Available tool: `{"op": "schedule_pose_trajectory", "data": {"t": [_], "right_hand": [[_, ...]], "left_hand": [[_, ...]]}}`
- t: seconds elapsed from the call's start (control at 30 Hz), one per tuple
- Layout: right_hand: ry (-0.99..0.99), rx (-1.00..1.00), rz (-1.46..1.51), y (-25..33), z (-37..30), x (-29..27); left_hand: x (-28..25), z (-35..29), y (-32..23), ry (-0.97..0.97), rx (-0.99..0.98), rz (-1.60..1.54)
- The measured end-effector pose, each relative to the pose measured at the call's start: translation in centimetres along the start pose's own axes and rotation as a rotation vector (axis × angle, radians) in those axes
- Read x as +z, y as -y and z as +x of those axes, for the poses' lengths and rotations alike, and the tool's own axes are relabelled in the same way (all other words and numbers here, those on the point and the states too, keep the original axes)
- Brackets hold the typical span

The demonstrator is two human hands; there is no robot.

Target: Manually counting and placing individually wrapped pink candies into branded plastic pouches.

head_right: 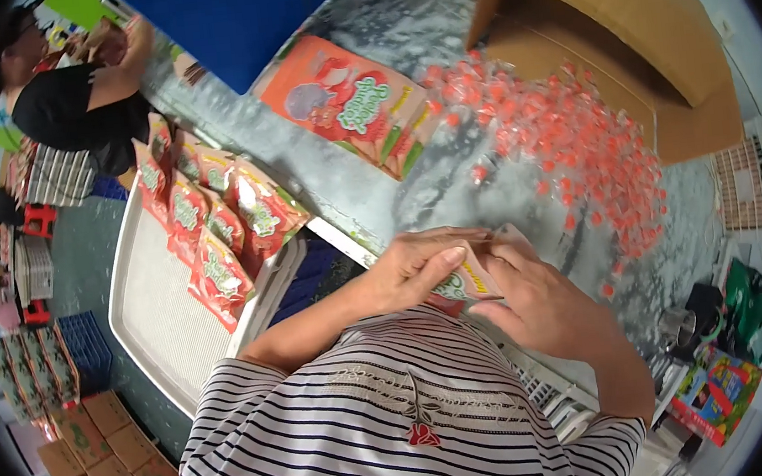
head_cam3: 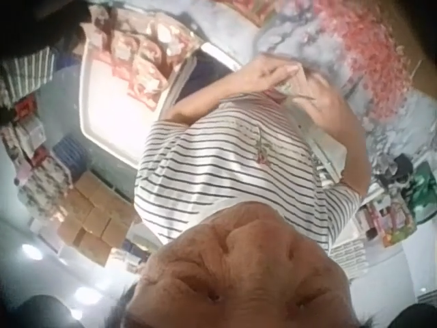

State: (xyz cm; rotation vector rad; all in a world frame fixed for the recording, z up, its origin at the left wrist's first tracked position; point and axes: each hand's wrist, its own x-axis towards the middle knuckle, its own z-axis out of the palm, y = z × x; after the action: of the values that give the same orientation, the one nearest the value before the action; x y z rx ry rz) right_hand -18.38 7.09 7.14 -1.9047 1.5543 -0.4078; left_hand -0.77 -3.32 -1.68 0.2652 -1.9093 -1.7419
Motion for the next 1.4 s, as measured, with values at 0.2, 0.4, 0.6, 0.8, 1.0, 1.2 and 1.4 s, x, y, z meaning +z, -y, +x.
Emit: {"op": "schedule_pose_trajectory", "data": {"t": [0.2,0.4,0.6,0.8,1.0,1.2,1.4], "right_hand": [[0.154,0.119,0.104,1.3,1.6,-2.1],[0.519,-0.003,0.126,-2.3,2.4,-1.5],[-0.019,0.092,0.077,1.0,2.2,-0.4],[0.290,0.141,0.129,-2.0,1.7,-0.6],[-0.679,-0.123,-0.236,-2.4,2.6,1.6],[-0.642,0.264,0.990,-6.7,1.8,7.9],[-0.789,0.252,0.853,-7.2,1.8,9.8]], "left_hand": [[0.4,0.0,-1.3,-0.109,-0.112,-0.157],[1.3,-0.5,-0.6,0.030,-0.060,-0.139],[0.2,-0.6,-0.5,-0.124,-0.099,-0.135],[1.3,-0.7,-0.7,-0.006,-0.097,-0.273],[-0.4,-1.0,0.1,-0.344,-0.488,-0.258],[-1.4,-0.6,0.1,-0.485,-0.381,-0.388],[-1.8,-1.1,2.0,-0.394,-0.424,-0.132]]}}
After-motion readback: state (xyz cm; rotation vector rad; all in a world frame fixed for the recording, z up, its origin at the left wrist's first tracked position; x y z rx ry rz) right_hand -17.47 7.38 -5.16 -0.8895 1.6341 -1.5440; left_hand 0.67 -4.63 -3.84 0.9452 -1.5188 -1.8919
